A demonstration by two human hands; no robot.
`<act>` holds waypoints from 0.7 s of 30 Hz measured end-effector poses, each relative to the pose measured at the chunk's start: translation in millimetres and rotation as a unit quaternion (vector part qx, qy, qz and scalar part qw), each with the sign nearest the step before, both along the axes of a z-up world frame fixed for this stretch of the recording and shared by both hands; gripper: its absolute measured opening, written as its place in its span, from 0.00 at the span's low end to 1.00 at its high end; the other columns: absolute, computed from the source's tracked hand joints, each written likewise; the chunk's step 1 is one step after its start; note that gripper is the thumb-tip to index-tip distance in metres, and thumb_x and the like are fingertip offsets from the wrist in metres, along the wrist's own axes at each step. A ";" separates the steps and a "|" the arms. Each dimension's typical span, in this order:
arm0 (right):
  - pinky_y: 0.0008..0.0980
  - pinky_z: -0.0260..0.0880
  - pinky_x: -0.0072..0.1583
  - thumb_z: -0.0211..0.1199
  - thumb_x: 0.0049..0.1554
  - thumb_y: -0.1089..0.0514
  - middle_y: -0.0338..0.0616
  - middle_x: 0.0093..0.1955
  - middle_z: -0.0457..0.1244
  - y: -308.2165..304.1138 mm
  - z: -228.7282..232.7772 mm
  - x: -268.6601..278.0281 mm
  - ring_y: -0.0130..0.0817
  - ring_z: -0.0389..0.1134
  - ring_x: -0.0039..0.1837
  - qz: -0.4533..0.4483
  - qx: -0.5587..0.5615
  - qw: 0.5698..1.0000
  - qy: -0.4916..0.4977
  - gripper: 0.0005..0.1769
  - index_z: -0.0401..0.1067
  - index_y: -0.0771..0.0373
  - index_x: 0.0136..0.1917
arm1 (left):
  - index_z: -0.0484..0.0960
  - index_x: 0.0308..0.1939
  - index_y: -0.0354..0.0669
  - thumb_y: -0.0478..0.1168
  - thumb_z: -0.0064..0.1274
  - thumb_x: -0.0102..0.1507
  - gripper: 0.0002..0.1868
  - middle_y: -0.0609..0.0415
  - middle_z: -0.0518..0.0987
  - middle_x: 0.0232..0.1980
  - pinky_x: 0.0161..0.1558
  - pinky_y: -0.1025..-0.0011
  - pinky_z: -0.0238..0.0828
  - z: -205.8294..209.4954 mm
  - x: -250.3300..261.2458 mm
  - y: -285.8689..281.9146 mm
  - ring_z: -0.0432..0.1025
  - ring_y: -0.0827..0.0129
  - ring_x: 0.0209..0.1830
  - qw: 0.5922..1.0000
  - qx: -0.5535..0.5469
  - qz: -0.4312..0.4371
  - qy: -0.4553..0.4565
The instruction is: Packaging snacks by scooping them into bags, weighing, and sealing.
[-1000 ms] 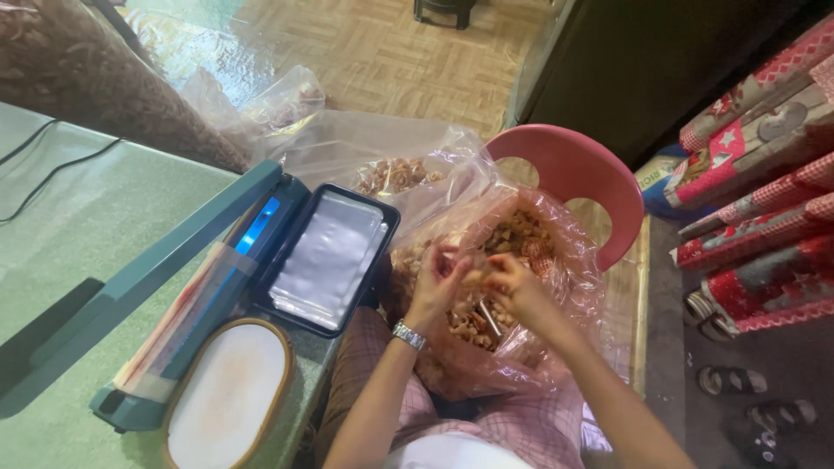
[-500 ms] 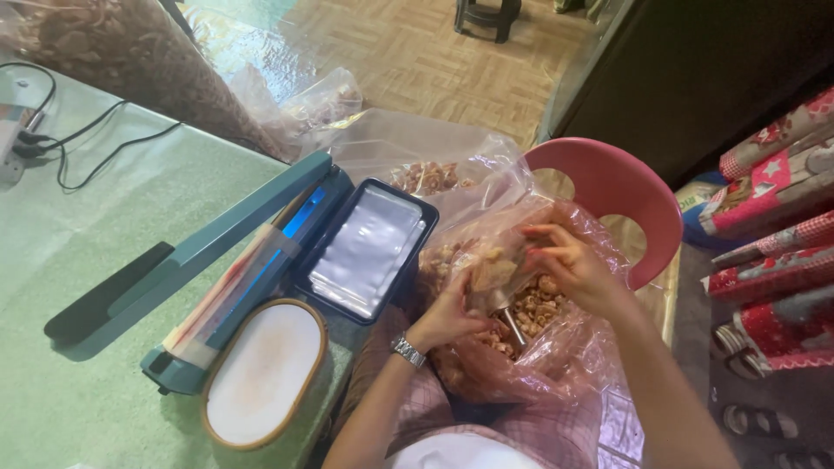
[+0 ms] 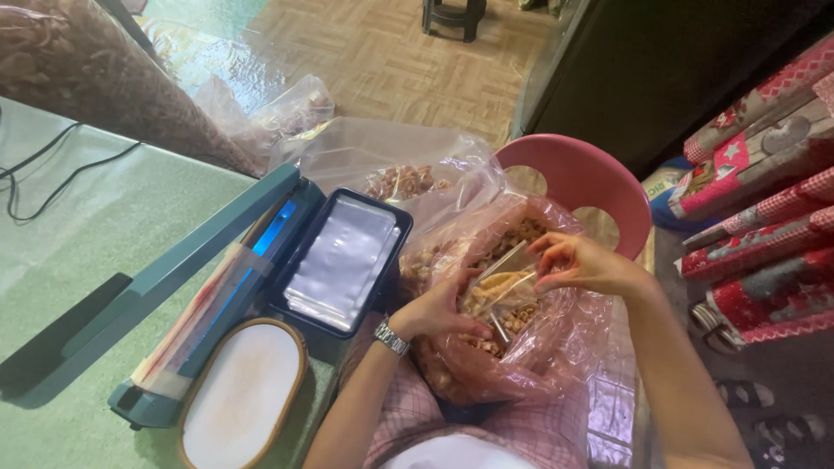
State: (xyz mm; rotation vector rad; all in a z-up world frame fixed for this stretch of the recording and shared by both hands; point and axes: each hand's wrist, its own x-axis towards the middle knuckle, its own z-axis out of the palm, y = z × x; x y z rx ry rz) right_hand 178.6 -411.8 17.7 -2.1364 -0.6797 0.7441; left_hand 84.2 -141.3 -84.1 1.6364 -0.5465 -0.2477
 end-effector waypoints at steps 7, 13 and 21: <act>0.37 0.65 0.62 0.75 0.43 0.59 0.50 0.66 0.58 -8.2 -38.6 2.1 0.43 0.65 0.62 -0.066 0.120 0.989 -0.057 0.16 0.78 0.65 0.45 | 0.56 0.68 0.36 0.51 0.73 0.39 0.60 0.33 0.67 0.63 0.64 0.53 0.60 7.9 -3.2 -18.0 0.62 0.43 0.65 0.992 0.063 0.089 -0.057; 0.48 0.61 0.64 0.73 0.45 0.58 0.50 0.71 0.54 9.7 -1.3 -14.6 0.51 0.57 0.70 0.075 0.151 0.982 -0.086 0.16 0.80 0.61 0.48 | 0.60 0.66 0.34 0.52 0.73 0.37 0.59 0.31 0.70 0.62 0.65 0.53 0.58 22.5 -3.7 -12.4 0.63 0.42 0.65 0.999 0.037 0.005 0.019; 0.56 0.60 0.63 0.70 0.47 0.56 0.53 0.66 0.60 8.5 -9.0 -12.9 0.59 0.62 0.65 0.095 0.056 0.985 -0.135 0.09 0.81 0.59 0.43 | 0.56 0.69 0.38 0.57 0.71 0.36 0.64 0.29 0.69 0.62 0.64 0.51 0.60 23.3 1.4 -8.6 0.63 0.38 0.64 0.996 0.083 0.017 0.001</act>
